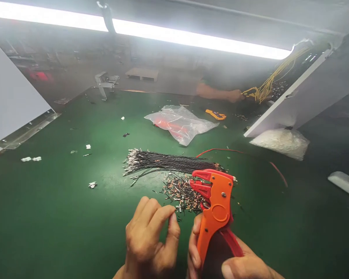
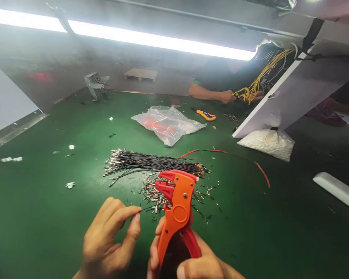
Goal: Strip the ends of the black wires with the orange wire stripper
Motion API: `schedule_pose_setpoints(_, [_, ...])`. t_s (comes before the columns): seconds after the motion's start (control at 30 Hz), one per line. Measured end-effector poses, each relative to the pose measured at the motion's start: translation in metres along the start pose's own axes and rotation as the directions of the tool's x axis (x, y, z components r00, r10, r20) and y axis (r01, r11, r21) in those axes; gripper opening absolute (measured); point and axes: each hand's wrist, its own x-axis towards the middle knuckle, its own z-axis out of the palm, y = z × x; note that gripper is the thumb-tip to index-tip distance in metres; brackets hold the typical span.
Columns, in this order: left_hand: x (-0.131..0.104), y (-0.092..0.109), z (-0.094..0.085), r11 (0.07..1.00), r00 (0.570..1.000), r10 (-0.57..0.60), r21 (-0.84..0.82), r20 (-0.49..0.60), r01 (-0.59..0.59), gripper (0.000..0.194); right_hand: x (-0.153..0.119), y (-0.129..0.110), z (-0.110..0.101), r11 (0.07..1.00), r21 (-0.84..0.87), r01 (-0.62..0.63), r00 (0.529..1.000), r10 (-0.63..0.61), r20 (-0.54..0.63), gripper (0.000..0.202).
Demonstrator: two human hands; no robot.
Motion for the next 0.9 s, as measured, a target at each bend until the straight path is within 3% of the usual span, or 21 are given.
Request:
schedule_pose_setpoints(0.2, [0.001,0.004,0.01,0.995,0.988,0.095,0.042,-0.118,-0.09,0.018,0.004,0.007,0.0,0.99,-0.121,-0.065,0.997,0.062,-0.036,0.051])
schedule_pose_setpoints(0.33, [0.007,0.01,0.007,0.991,0.986,0.126,0.051,-0.11,-0.121,0.021,0.01,0.005,0.004,0.966,-0.25,-0.065,0.998,0.066,-0.006,0.041])
schedule_pose_setpoints(0.43, [0.009,0.014,0.005,0.989,0.985,0.146,0.049,-0.09,-0.142,0.023,0.009,0.005,0.004,0.953,-0.294,-0.065,0.997,0.048,-0.066,0.045])
schedule_pose_setpoints(0.63, [0.005,0.018,0.005,0.972,0.97,0.221,0.103,-0.105,-0.211,0.021,0.002,0.006,0.002,0.964,-0.245,-0.1,0.984,0.059,-0.168,0.054])
schedule_pose_setpoints(0.9, [-0.001,0.015,0.006,0.964,0.963,0.247,0.127,-0.108,-0.233,0.017,0.007,-0.007,0.012,0.951,-0.252,-0.18,0.974,0.137,-0.179,0.052])
